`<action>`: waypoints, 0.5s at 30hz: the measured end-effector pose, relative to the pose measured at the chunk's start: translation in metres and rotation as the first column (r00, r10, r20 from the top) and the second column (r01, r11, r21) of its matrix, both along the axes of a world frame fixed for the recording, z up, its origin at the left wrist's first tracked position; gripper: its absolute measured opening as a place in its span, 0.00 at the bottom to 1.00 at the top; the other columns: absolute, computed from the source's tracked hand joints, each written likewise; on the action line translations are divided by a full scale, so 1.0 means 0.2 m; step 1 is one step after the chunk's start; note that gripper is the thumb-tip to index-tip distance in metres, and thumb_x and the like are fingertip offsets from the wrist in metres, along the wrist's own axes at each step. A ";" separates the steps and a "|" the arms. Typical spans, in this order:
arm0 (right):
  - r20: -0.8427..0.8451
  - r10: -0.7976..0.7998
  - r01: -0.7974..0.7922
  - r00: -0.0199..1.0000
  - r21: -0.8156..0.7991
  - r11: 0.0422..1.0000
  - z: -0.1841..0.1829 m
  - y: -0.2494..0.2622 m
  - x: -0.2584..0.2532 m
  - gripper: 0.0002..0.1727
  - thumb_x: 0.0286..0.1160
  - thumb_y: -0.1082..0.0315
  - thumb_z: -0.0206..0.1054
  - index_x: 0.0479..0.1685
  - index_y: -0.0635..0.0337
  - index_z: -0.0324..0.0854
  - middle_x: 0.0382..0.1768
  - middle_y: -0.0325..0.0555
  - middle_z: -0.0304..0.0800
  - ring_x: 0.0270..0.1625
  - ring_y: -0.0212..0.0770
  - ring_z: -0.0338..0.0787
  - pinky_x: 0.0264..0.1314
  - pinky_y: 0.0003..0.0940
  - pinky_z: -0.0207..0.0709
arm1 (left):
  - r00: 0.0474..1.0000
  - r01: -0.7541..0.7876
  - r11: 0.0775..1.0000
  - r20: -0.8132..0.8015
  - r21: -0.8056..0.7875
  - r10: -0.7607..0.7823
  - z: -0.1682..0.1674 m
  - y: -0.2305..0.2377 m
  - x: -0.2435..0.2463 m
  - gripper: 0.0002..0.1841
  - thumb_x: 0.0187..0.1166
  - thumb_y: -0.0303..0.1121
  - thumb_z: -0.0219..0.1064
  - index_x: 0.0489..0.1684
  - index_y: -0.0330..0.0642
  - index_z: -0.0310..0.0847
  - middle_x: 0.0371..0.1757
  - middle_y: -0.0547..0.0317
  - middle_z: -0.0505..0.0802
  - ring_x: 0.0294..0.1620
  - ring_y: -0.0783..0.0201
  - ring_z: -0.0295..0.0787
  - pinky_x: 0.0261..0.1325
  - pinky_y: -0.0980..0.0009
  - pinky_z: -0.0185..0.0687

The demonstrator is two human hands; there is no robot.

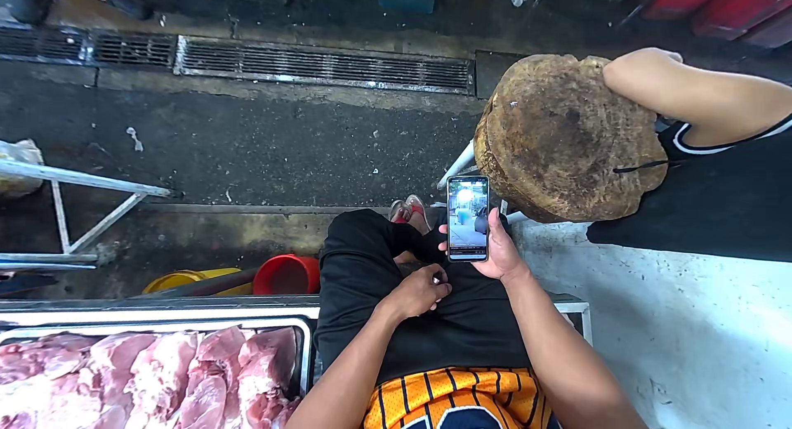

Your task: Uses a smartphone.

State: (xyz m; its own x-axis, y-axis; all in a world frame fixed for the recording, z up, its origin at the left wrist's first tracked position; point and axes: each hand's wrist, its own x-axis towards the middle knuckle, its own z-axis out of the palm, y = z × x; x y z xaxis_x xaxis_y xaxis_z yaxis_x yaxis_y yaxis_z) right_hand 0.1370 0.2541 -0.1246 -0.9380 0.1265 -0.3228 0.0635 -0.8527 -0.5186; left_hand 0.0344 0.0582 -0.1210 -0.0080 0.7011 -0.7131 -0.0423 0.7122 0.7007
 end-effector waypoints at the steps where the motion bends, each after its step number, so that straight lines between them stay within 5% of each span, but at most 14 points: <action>1: -0.001 0.000 0.000 1.000 0.001 1.000 0.00 0.00 0.00 0.49 0.70 0.22 0.57 0.84 0.47 0.64 0.69 0.67 0.82 0.65 0.64 0.88 0.70 0.57 0.82 | 1.000 -0.001 1.000 0.000 0.002 0.001 0.00 0.00 0.00 0.16 0.85 0.44 0.63 0.62 0.47 0.77 0.30 0.61 0.87 0.22 0.68 0.83 0.26 0.72 0.82; 15: -0.006 -0.003 0.003 1.000 0.019 1.000 0.00 0.00 0.00 0.49 0.70 0.23 0.57 0.84 0.47 0.64 0.69 0.66 0.83 0.65 0.63 0.89 0.70 0.57 0.82 | 1.000 0.005 1.000 -0.011 -0.014 -0.005 0.01 0.00 0.00 0.15 0.85 0.44 0.63 0.62 0.47 0.77 0.30 0.61 0.87 0.22 0.67 0.84 0.28 0.70 0.82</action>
